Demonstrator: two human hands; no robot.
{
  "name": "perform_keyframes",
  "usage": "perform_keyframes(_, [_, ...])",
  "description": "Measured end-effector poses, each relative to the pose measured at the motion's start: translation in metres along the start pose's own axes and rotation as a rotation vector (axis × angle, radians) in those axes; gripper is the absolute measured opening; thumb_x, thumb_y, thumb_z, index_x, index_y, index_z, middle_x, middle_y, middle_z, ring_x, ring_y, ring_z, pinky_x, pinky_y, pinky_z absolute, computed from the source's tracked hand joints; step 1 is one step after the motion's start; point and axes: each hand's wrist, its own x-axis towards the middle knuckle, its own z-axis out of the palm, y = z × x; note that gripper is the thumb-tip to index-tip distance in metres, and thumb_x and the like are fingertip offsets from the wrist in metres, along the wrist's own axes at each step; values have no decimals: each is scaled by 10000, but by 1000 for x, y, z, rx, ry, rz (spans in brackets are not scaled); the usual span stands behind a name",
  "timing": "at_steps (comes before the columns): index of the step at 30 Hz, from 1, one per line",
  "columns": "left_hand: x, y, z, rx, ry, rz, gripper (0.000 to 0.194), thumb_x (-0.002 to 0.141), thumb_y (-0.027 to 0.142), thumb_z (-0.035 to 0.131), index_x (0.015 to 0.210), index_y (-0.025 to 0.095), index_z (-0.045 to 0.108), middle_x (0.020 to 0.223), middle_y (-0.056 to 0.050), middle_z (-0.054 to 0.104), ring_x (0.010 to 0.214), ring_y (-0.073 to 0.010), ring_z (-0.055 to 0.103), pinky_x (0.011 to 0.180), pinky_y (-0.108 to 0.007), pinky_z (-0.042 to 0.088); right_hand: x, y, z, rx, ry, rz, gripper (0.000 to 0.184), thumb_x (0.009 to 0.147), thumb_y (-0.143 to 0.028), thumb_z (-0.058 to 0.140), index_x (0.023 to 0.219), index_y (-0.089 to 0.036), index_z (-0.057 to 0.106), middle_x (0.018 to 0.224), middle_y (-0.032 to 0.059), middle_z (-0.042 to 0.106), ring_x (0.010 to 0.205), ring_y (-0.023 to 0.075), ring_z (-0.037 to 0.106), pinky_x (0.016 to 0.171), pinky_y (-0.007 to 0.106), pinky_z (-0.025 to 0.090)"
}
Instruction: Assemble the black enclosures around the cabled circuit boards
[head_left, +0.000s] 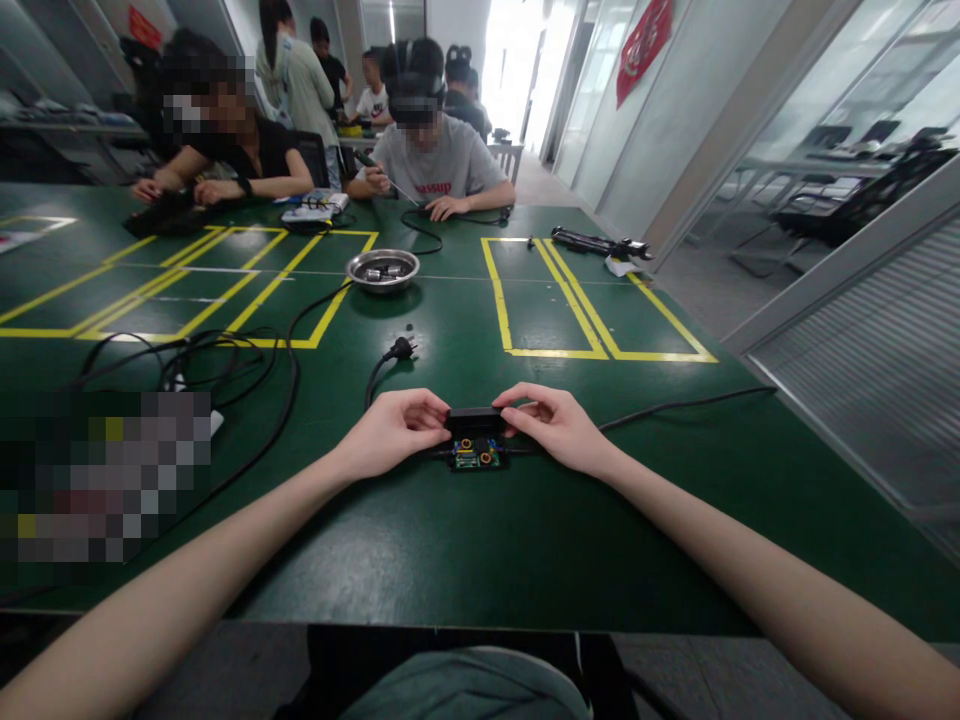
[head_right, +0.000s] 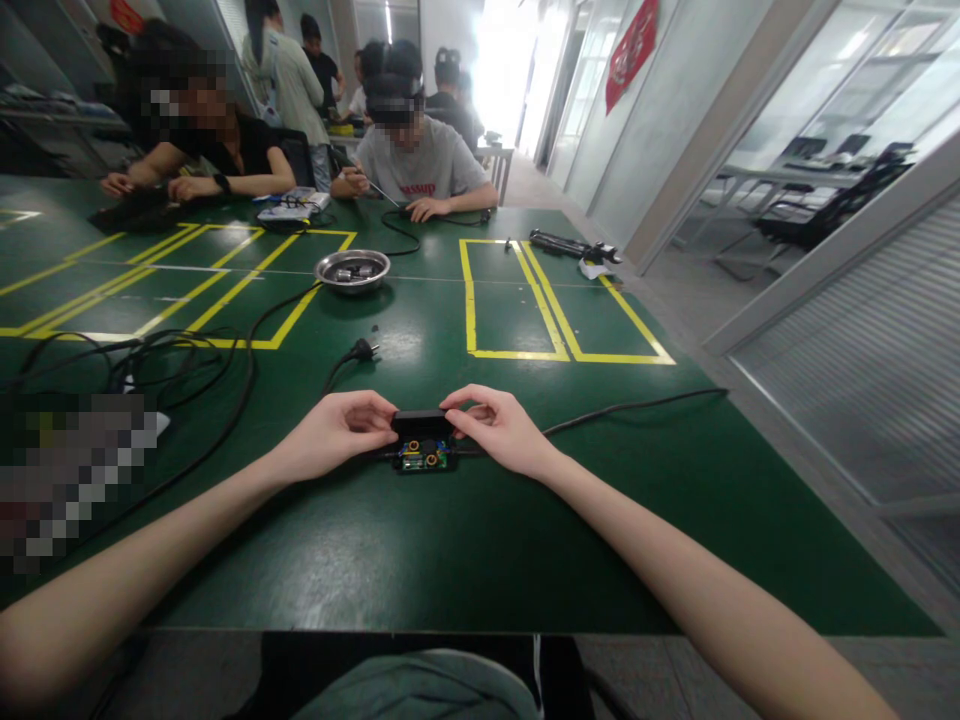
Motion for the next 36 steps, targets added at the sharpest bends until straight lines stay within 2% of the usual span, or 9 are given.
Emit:
perform_keyframes(8, [-1,1,-1,27,-20,16,239,756,255,815,937,144,705,826,-37,770,767,-168,738,812,-339,621,-1,-1,-3,-19,-42,-5,264,887,-439,716,994,-198,733,885,39,756,795,195,744,755,334,621])
perform_keyframes(15, [-6,8,-2,96,-64,79,282,747,292,832,969,143,740,863,-51,782,780,-175,734,769,-313,616,-4,-7,-5,-68,-82,-129,193,895,-392,714,937,-205,733,934,50,739,828,188,715,796,349,620])
perform_keyframes(19, [-7,10,-1,145,-64,104,266,787,309,801,990,141,756,907,-66,794,812,-185,740,782,-319,618,-5,-7,-5,-98,-51,-173,195,903,-401,711,938,-211,743,966,60,731,834,188,701,782,350,621])
perform_keyframes(23, [-7,9,0,156,-50,93,259,834,322,762,1014,137,759,886,-66,794,809,-186,742,786,-317,613,-5,-5,-5,-104,-52,-163,190,895,-396,720,931,-211,742,967,59,727,825,186,702,771,345,623])
perform_keyframes(30, [-7,6,-1,155,-76,120,265,812,291,772,1023,130,761,884,-64,788,805,-178,738,796,-309,610,-5,-4,-7,-90,-84,-171,156,888,-346,720,955,-205,734,990,57,719,847,179,708,770,332,628])
perform_keyframes(36, [-9,9,-5,190,-128,149,342,804,321,802,1086,133,754,971,-80,787,863,-191,730,841,-333,603,-7,-3,-9,-89,-135,-180,223,853,-329,760,1039,-209,728,1066,68,720,918,195,714,772,329,630])
